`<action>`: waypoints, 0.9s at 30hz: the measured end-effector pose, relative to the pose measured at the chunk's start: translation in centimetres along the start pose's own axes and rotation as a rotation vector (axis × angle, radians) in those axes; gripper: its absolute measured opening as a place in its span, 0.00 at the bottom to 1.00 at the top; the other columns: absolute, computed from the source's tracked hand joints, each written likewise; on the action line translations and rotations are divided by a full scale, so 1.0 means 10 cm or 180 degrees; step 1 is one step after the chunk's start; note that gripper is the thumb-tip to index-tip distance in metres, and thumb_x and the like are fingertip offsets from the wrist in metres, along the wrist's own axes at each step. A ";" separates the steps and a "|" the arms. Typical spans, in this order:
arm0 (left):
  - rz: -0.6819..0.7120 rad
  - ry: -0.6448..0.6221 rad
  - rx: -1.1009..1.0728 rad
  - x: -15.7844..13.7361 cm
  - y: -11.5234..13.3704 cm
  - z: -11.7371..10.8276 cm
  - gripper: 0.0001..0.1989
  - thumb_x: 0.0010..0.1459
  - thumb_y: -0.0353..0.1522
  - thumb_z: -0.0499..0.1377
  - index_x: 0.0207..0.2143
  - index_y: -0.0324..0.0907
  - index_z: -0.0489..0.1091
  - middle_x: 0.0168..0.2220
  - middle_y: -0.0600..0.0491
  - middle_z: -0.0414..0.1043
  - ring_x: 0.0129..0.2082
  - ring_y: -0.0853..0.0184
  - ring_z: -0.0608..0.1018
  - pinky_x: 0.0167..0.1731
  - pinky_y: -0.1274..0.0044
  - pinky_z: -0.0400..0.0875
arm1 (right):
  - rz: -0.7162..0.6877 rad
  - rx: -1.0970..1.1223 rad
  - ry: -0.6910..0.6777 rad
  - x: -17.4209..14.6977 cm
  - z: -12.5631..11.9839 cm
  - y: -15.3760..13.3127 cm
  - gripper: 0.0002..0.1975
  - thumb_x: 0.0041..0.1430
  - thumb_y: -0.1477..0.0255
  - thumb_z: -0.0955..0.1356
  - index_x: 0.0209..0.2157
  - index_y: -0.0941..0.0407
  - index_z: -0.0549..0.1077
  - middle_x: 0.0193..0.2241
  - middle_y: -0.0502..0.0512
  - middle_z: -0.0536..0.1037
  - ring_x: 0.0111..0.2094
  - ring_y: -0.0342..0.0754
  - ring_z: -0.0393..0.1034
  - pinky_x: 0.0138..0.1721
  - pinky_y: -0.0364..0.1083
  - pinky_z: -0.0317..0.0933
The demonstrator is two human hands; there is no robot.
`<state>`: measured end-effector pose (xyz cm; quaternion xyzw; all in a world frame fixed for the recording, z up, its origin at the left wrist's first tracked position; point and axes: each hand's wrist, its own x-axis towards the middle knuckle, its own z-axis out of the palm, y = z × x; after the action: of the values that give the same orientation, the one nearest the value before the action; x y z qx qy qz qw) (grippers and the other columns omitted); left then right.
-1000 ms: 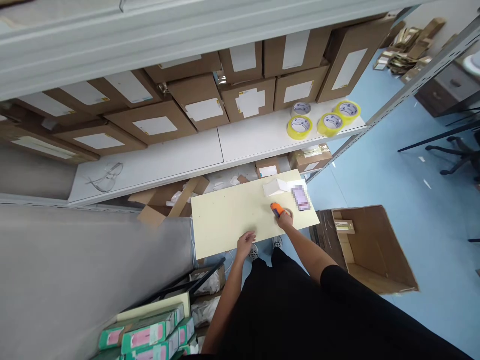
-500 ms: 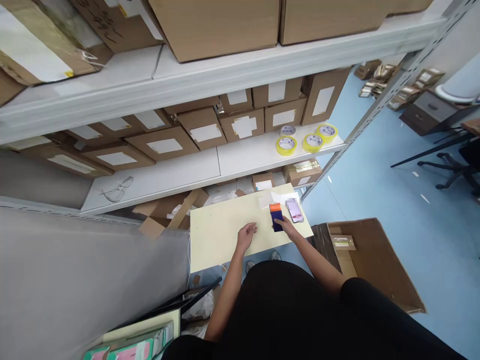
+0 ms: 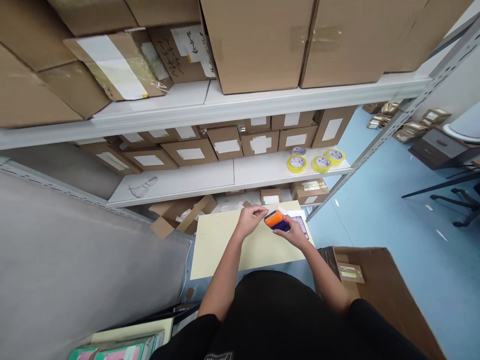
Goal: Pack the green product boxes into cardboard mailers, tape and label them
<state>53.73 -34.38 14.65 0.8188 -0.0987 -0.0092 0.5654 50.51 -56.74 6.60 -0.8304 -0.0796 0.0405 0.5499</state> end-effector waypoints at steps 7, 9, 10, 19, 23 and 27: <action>0.0457 0.0156 0.0772 -0.01 0.25 -0.30 0.10 0.66 0.32 0.59 0.34 0.44 0.81 0.34 0.53 0.81 0.35 0.66 0.79 0.39 0.75 0.71 | 0.0025 -0.0325 -0.0133 0.07 0.13 -0.31 0.24 0.57 0.50 0.73 0.48 0.50 0.72 0.34 0.51 0.80 0.34 0.53 0.75 0.36 0.48 0.65; 0.0553 0.0151 0.0889 0.05 0.29 -0.39 0.11 0.66 0.30 0.58 0.34 0.44 0.80 0.34 0.53 0.81 0.35 0.66 0.79 0.38 0.76 0.71 | -0.0004 -0.0413 -0.0176 0.11 0.18 -0.38 0.24 0.57 0.50 0.73 0.47 0.50 0.72 0.34 0.51 0.80 0.34 0.53 0.75 0.36 0.47 0.64; 0.0595 0.0136 0.0933 0.08 0.31 -0.43 0.11 0.66 0.29 0.57 0.34 0.44 0.80 0.34 0.53 0.80 0.34 0.66 0.79 0.38 0.76 0.70 | -0.0031 -0.0466 -0.0203 0.13 0.21 -0.42 0.24 0.57 0.50 0.73 0.48 0.50 0.72 0.34 0.51 0.80 0.34 0.53 0.75 0.35 0.47 0.64; 0.1107 0.0256 0.1199 0.19 0.37 -0.76 0.12 0.66 0.26 0.55 0.35 0.44 0.79 0.35 0.52 0.79 0.37 0.65 0.78 0.41 0.74 0.71 | -0.0094 -0.0319 0.0032 0.22 0.49 -0.73 0.25 0.57 0.50 0.73 0.47 0.52 0.73 0.33 0.51 0.79 0.33 0.52 0.73 0.35 0.47 0.64; 0.1243 0.0454 0.1146 0.13 0.29 -0.81 0.12 0.67 0.27 0.55 0.35 0.44 0.78 0.35 0.52 0.79 0.37 0.65 0.78 0.41 0.74 0.72 | -0.0102 -0.0271 0.0047 0.24 0.54 -0.81 0.24 0.56 0.50 0.74 0.46 0.52 0.74 0.32 0.51 0.79 0.32 0.51 0.73 0.34 0.47 0.64; 0.1523 0.0621 0.1277 0.08 0.22 -0.88 0.12 0.69 0.27 0.55 0.36 0.43 0.78 0.35 0.51 0.79 0.38 0.64 0.78 0.42 0.72 0.73 | -0.0099 -0.0134 0.0078 0.22 0.61 -0.75 0.24 0.56 0.52 0.74 0.47 0.53 0.74 0.32 0.51 0.79 0.32 0.50 0.73 0.33 0.47 0.66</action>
<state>55.31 -27.17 19.97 0.8645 -0.2335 0.2221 0.3857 51.07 -47.96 11.11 -0.8410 -0.0866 0.0201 0.5338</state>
